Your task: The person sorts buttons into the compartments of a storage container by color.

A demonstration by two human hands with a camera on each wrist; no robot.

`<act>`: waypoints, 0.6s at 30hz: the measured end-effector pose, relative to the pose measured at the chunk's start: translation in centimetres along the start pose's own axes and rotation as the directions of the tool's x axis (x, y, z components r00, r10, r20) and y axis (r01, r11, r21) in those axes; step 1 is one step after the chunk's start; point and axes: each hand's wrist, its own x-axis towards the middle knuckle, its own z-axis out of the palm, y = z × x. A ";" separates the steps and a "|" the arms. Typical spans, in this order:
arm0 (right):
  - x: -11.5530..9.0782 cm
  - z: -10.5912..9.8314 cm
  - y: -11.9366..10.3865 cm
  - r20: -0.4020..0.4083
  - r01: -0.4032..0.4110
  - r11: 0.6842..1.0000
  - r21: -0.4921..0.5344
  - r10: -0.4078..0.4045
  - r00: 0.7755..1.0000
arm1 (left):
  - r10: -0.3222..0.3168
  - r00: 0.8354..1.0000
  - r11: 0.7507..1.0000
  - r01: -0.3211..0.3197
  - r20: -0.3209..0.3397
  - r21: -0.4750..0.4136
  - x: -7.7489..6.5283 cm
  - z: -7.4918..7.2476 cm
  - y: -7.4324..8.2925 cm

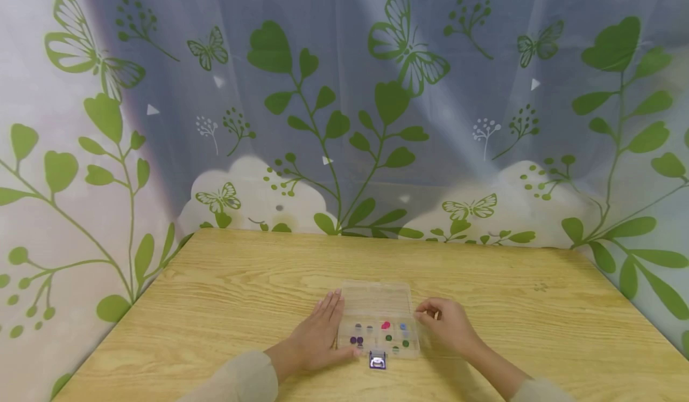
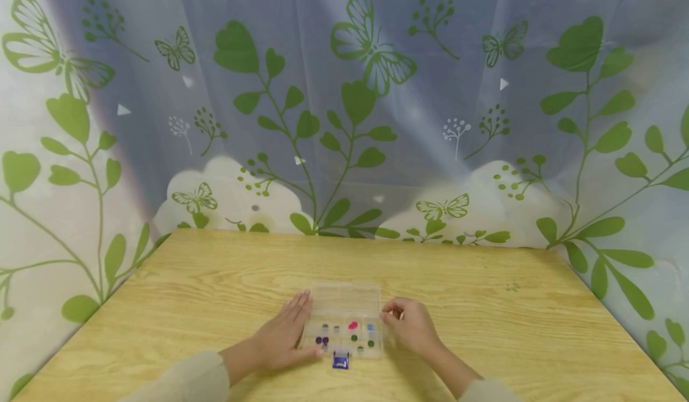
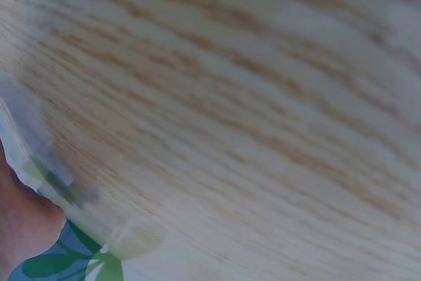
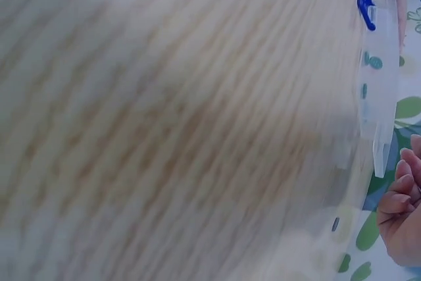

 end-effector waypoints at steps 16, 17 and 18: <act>-0.4 -1.6 2.3 -0.039 -0.048 0.999 -0.024 0.047 0.998 | 0.002 1.000 1.000 -0.002 -0.001 0.009 0.0 -0.2 0.1; -0.4 -1.6 2.5 -0.044 -0.051 0.998 -0.023 0.050 0.998 | 0.003 1.000 1.000 -0.003 -0.003 0.014 0.0 -0.2 0.1; -0.4 -1.7 2.6 -0.048 -0.053 0.998 -0.021 0.052 0.998 | 0.002 1.000 1.000 -0.002 -0.004 0.020 0.1 -0.1 0.1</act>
